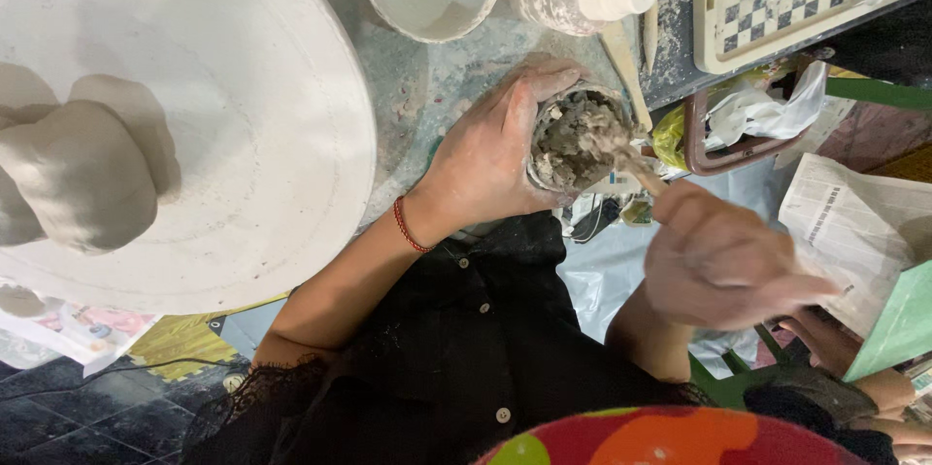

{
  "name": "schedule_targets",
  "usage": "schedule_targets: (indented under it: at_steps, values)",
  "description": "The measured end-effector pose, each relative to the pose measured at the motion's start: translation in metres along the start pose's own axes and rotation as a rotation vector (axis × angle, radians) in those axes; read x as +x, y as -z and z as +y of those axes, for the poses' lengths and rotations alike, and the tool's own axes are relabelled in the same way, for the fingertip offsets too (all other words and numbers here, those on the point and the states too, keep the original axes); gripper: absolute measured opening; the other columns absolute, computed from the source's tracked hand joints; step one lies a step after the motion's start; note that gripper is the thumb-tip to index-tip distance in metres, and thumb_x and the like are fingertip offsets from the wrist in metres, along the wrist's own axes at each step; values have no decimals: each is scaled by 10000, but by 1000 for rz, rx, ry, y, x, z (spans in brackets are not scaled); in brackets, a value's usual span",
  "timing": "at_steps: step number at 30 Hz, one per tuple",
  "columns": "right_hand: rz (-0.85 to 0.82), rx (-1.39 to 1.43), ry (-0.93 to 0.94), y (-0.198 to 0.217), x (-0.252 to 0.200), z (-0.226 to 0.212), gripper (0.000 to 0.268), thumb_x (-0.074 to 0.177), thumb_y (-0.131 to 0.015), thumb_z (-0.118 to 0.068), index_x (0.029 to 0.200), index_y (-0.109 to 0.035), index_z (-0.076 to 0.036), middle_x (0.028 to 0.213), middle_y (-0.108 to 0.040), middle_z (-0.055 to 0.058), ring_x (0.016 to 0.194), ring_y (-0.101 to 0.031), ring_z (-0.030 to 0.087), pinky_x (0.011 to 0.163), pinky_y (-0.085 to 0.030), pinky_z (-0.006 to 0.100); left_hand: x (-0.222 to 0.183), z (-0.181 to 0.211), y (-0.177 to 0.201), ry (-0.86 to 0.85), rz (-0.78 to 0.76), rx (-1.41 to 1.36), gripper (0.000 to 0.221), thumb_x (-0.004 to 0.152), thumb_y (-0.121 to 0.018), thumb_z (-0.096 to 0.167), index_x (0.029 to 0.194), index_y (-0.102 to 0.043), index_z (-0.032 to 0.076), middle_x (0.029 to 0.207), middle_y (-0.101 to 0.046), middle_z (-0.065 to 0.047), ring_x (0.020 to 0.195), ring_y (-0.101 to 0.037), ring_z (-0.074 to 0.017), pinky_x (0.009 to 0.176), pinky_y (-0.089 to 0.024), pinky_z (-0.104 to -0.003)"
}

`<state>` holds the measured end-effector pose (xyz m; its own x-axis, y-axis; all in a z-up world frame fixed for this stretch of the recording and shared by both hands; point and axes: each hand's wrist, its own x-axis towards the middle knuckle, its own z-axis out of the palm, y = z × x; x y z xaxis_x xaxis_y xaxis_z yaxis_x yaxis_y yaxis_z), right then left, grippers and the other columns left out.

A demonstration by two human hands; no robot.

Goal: The person mixes a gray clay slurry in a small container using a wooden stick. They add water from a plastic cup and continue stirring to achieve a consistent texture.

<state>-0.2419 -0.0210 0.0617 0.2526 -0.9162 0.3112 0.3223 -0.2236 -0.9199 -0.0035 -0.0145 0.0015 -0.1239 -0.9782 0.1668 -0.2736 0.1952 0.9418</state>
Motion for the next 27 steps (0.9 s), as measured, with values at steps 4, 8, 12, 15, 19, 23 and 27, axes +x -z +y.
schedule_targets:
  at_steps: [4,8,12,15,19,23,27]
  values:
    - [66,-22,26,-25,-9,33,597,1122,-219,-472,615,-352,-186,524,-286,-22,447,-260,165,461,-276,393,-1,6,2,96,-46,14,1064,671,-986,346,1463,-348,31,1465,-512,-182,1397,-518,-388,1192,-459,-464]
    - [126,-54,168,-14,1,53,522,1090,-268,-353,616,-347,-147,493,-274,-46,395,-225,131,376,-282,362,5,7,2,79,-21,-8,1037,715,-987,361,1457,-353,12,1447,-536,-174,1377,-548,-370,1176,-477,-433]
    - [140,-30,55,-7,-2,47,496,1102,-356,-360,651,-282,-168,546,-276,-29,409,-222,138,435,-234,341,3,11,2,66,12,-3,1007,733,-987,377,1443,-367,24,1448,-568,-151,1357,-598,-333,1168,-508,-398]
    - [63,99,40,-12,-8,47,567,1114,-355,-439,603,-350,-191,497,-316,-45,389,-261,133,441,-268,338,1,10,1,53,32,50,1069,688,-1008,427,1429,-359,10,1424,-565,-176,1332,-588,-357,1157,-505,-419]
    - [76,121,-9,-19,-30,23,627,1081,-365,-574,615,-434,-159,485,-352,-21,385,-325,158,479,-337,336,-2,4,-3,39,13,47,1116,661,-1008,422,1443,-324,15,1461,-549,-172,1357,-584,-341,1190,-502,-431]
    - [5,14,75,-11,-28,-1,742,1069,-285,-656,603,-534,-134,463,-426,15,377,-432,191,487,-437,342,-5,-2,-5,-3,18,56,1144,639,-1009,416,1455,-309,26,1478,-538,-165,1380,-580,-344,1219,-494,-437]
    - [78,-57,204,-16,-16,20,651,1085,-357,-554,600,-513,-150,486,-449,-7,391,-414,142,419,-394,311,-5,-4,-8,-52,42,47,1235,677,-998,443,1472,-197,-58,1502,-502,-179,1373,-537,-373,1218,-442,-470]
